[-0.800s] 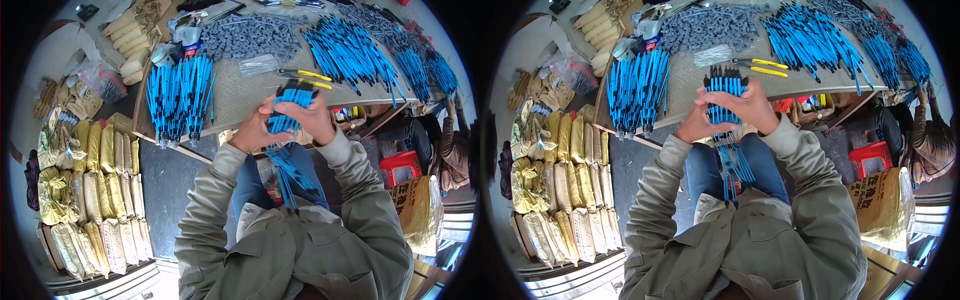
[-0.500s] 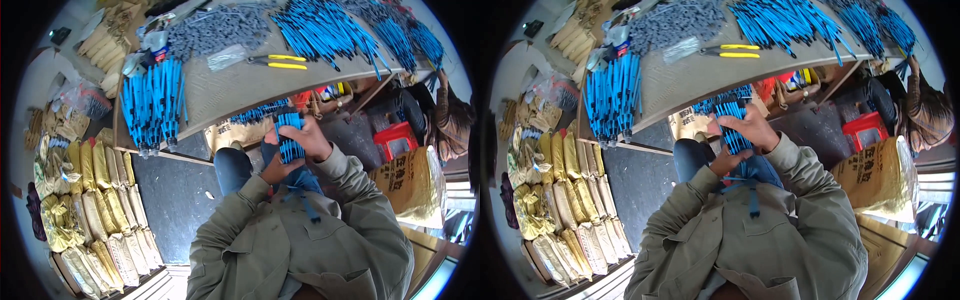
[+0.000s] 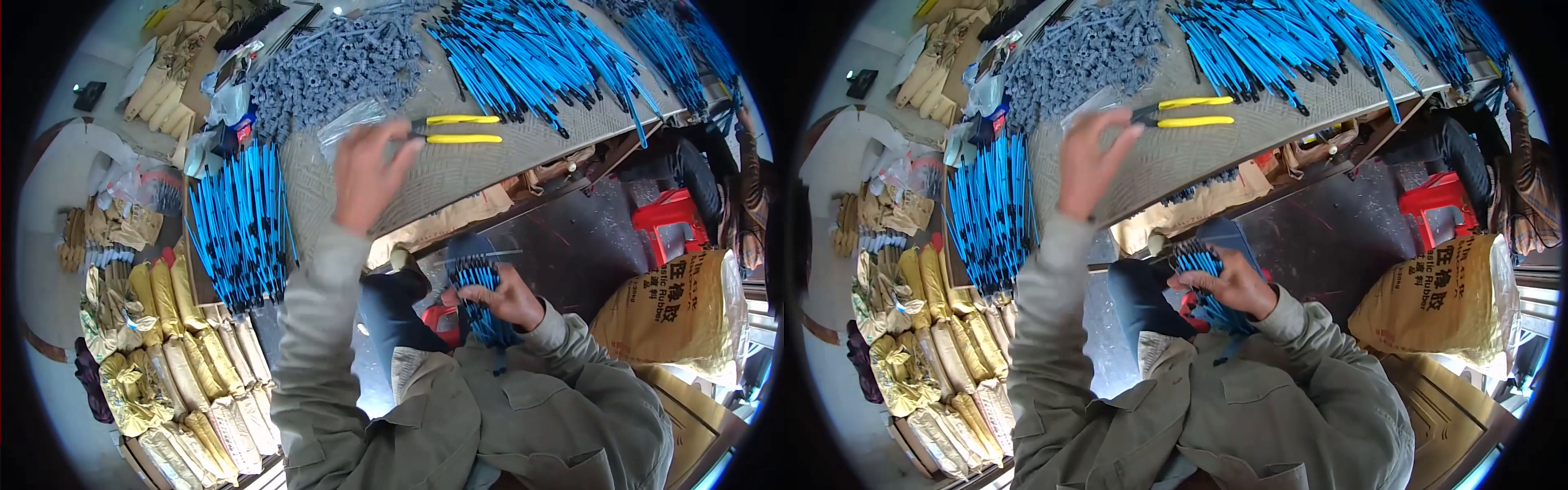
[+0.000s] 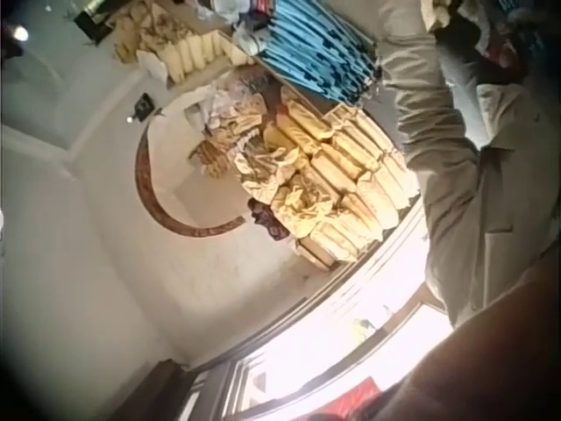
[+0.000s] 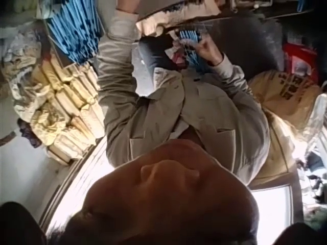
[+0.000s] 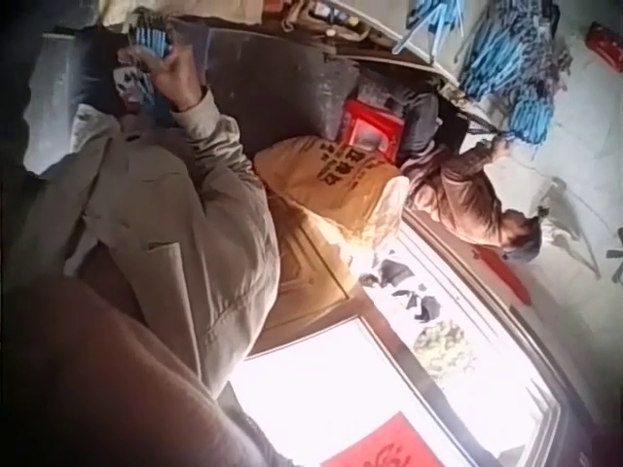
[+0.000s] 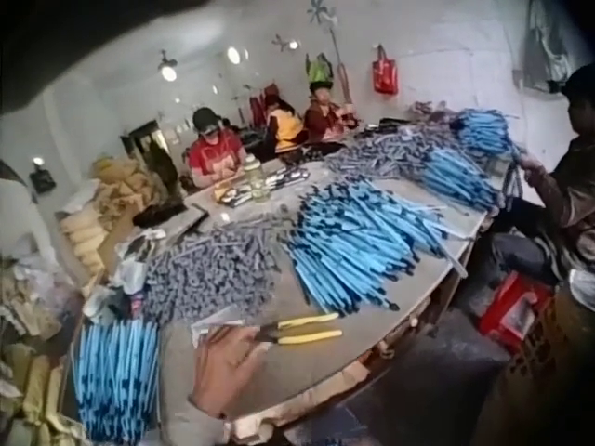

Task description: The person assembles blue tubes with black connectors by hand, using pliers to crimp and fit the parts together.

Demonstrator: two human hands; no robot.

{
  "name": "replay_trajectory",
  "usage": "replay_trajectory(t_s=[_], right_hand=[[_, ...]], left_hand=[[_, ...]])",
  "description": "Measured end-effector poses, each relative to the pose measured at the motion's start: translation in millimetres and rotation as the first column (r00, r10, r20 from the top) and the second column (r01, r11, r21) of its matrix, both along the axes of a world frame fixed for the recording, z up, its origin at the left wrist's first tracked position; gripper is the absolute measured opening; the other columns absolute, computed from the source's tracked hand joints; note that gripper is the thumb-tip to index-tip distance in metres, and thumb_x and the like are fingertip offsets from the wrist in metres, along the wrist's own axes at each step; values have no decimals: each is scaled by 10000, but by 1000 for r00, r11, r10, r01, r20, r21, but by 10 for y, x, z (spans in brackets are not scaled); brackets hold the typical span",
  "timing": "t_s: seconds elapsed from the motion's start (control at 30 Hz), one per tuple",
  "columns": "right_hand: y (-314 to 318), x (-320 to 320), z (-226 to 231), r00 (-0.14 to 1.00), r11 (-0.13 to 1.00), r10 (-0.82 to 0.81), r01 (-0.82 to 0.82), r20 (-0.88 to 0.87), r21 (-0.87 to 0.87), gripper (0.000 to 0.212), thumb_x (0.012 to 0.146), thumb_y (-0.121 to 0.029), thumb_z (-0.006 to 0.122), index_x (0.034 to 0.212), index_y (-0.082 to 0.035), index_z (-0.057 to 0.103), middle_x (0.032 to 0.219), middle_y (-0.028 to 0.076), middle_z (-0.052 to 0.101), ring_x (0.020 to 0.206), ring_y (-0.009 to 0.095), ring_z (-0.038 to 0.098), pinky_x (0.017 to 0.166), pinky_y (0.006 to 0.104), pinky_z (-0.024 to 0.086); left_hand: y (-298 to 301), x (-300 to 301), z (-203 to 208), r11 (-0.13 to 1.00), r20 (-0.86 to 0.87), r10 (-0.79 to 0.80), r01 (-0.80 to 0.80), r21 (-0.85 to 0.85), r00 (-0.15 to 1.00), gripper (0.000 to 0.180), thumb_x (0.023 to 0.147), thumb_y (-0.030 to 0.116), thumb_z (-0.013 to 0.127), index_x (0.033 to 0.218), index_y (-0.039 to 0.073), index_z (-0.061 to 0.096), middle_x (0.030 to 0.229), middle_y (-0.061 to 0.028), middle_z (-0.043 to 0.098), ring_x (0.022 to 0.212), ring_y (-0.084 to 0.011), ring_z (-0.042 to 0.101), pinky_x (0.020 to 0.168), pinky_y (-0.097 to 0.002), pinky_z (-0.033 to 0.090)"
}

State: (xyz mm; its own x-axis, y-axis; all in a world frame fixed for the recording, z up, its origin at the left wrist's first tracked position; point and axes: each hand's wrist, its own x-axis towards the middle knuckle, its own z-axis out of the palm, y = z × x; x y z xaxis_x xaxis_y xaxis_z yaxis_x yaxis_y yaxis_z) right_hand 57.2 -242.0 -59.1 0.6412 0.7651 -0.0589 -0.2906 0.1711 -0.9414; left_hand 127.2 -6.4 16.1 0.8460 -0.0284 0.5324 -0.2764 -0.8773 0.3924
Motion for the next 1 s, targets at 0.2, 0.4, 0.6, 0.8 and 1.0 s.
replay_trajectory(t_s=[0.2, 0.4, 0.6, 0.8, 1.0], right_hand=[[-2, 57, 214, 988, 991, -6, 26, 151, -128, 170, 856, -102, 600, 955, 36, 611, 912, 106, 665, 842, 154, 621, 782, 274, 471], [-132, 149, -9, 952, 995, 51, -22, 303, -97, 209, 844, -127, 623, 964, 42, 596, 916, 90, 670, 848, 132, 617, 793, 273, 464], [-195, 125, 155, 997, 991, -41, 49, 67, -128, 240, 843, -135, 629, 975, 57, 574, 888, 71, 686, 818, 92, 615, 788, 259, 467], [-64, 60, 253, 988, 995, 97, -92, 119, -44, 215, 845, -108, 622, 989, 44, 571, 874, 84, 676, 794, 98, 610, 731, 250, 478], [-11, -171, 279, 985, 992, 127, -125, 118, -30, 235, 849, -107, 618, 1017, 47, 562, 890, 87, 673, 796, 112, 613, 723, 250, 481]], left_hand=[[226, 962, -157, 719, 37, 335, -281, 636, 941, 325, 667, 233, 699, 942, 81, 615, 892, -93, 629, 902, -245, 525, 859, -368, 310], [164, 694, 31, 838, 124, 167, -207, 505, 978, 284, 742, 226, 662, 954, 49, 599, 894, -84, 628, 834, -207, 553, 819, -362, 366], [-223, -672, -212, 119, -176, -400, -140, -983, 899, 353, 927, 326, 489, 969, -11, 584, 846, -85, 603, 714, -170, 618, 565, -306, 529], [-503, -1323, -529, -35, -198, -409, -232, -972, 891, 462, 900, 472, 455, 971, 30, 572, 840, -74, 593, 622, -120, 589, 441, -212, 446], [-557, -1558, -533, -52, -194, -267, -216, -975, 944, 439, 912, 434, 455, 990, 17, 568, 854, -105, 611, 570, -132, 591, 438, -201, 470]])
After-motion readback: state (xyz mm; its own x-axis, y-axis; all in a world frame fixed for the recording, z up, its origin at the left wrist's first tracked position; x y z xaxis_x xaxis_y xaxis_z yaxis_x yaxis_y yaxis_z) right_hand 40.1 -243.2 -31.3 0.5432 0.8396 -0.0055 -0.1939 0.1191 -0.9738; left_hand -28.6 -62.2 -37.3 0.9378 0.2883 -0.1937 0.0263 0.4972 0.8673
